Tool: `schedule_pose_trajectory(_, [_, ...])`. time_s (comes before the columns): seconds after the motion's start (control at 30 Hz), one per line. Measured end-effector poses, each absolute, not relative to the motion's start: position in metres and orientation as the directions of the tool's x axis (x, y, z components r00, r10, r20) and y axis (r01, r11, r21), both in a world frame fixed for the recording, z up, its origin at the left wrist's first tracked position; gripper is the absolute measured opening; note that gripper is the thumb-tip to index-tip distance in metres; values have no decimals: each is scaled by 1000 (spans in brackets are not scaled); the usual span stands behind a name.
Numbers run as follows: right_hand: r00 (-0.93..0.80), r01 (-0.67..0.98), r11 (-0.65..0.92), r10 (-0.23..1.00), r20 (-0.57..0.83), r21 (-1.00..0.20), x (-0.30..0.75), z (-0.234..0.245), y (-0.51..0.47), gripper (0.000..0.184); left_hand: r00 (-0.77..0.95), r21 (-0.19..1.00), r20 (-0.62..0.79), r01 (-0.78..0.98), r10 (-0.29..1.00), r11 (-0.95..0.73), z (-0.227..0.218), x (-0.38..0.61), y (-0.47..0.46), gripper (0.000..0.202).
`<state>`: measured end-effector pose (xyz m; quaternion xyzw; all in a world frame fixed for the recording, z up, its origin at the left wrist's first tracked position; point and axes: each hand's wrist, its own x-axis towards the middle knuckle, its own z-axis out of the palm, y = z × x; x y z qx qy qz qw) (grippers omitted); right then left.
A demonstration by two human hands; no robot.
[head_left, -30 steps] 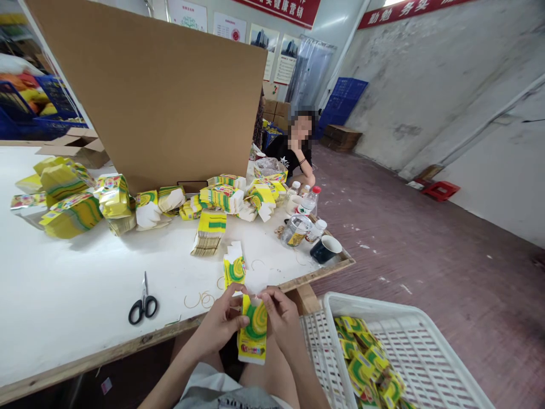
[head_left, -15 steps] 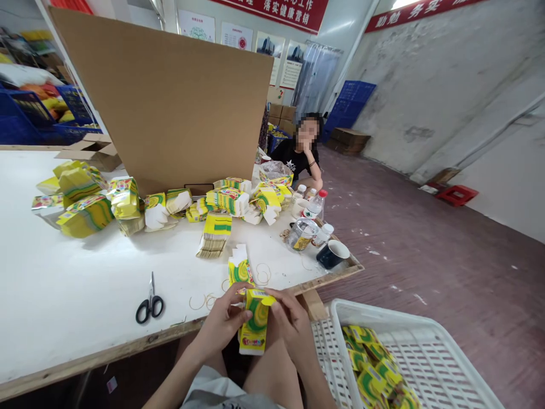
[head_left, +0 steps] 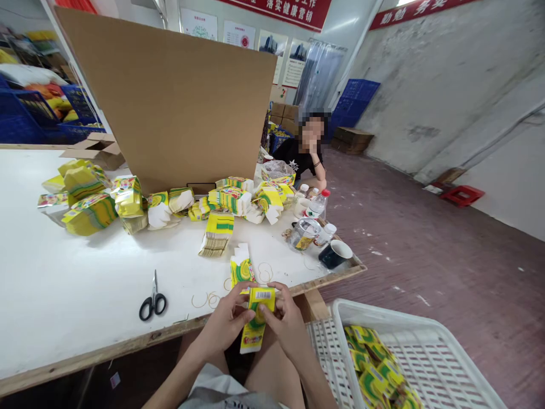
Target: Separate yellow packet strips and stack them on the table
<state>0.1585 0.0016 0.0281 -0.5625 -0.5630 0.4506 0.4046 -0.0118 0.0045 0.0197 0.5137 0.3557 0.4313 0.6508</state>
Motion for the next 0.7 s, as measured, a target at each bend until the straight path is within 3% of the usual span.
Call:
schedule_pose_trajectory(0.13, [-99, 229, -2, 995, -26, -973, 164, 29, 1, 45, 354, 956, -40, -257, 934, 139, 28, -13, 4, 46])
schedule_pose_trajectory(0.47, [20, -9, 40, 999, 40, -999, 161, 34, 6, 27, 356, 901, -76, -376, 931, 217, 33, -7, 4, 50])
schedule_pose_trajectory(0.6, [45, 2, 36, 998, 36, -999, 156, 32, 5, 27, 361, 916, -48, -356, 932, 185, 25, -2, 2, 44])
schedule_pose_trajectory(0.7, [93, 137, 30, 995, 43, -990, 173, 38, 0, 31, 355, 963, -14, -246, 935, 108, 13, 1, 4, 40])
